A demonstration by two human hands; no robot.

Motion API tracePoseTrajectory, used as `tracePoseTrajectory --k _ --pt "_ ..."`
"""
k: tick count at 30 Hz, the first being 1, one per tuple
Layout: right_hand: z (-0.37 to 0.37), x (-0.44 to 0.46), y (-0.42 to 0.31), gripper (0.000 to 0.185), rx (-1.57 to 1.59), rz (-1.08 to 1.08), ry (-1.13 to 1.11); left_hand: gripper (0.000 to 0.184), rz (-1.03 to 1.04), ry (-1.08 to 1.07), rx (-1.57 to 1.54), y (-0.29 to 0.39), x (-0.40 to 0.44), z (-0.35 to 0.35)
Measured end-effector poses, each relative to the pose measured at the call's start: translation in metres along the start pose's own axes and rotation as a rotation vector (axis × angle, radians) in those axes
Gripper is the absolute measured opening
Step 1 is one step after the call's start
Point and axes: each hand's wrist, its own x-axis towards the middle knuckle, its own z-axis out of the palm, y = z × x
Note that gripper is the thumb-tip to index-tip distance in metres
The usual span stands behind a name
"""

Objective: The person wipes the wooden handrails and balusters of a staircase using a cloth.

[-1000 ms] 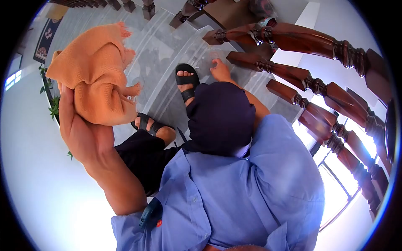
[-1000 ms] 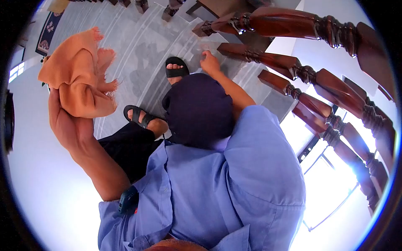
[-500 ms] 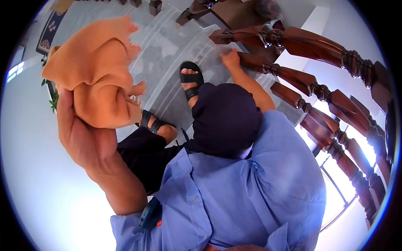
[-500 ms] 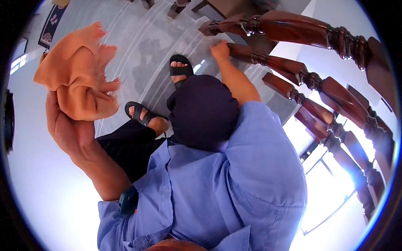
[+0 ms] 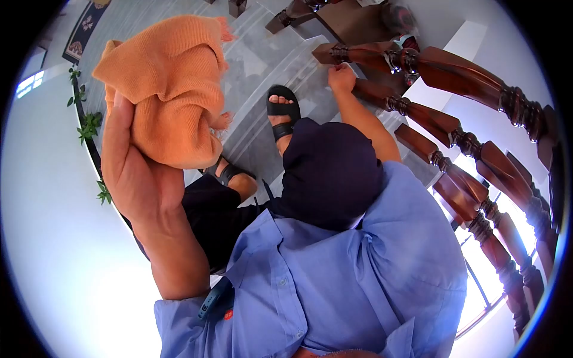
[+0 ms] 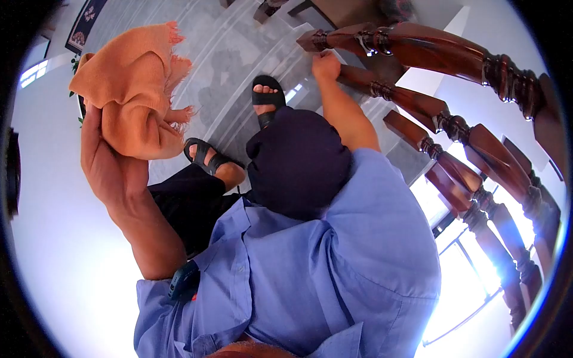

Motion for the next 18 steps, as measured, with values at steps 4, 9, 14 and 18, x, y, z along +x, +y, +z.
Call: tracePoseTrajectory --k 4,9,14,18 --pt "0.012 0.008 0.017 0.031 0.198 -0.267 0.083 0.046 -0.005 -0.032 -0.009 0.003 0.002 0.001" --pt "-0.011 -0.023 0.026 0.029 0.337 -0.028 -0.248 0.044 0.041 -0.077 -0.028 0.003 0.006 0.006" --pt "-0.126 -0.102 -0.027 0.024 0.553 0.003 -0.443 0.024 0.103 -0.285 -0.151 -0.015 0.006 0.02" --pt "-0.198 -0.088 -0.026 0.032 0.536 -0.549 -0.593 0.014 0.038 -0.414 -0.557 -0.033 -0.001 0.061"
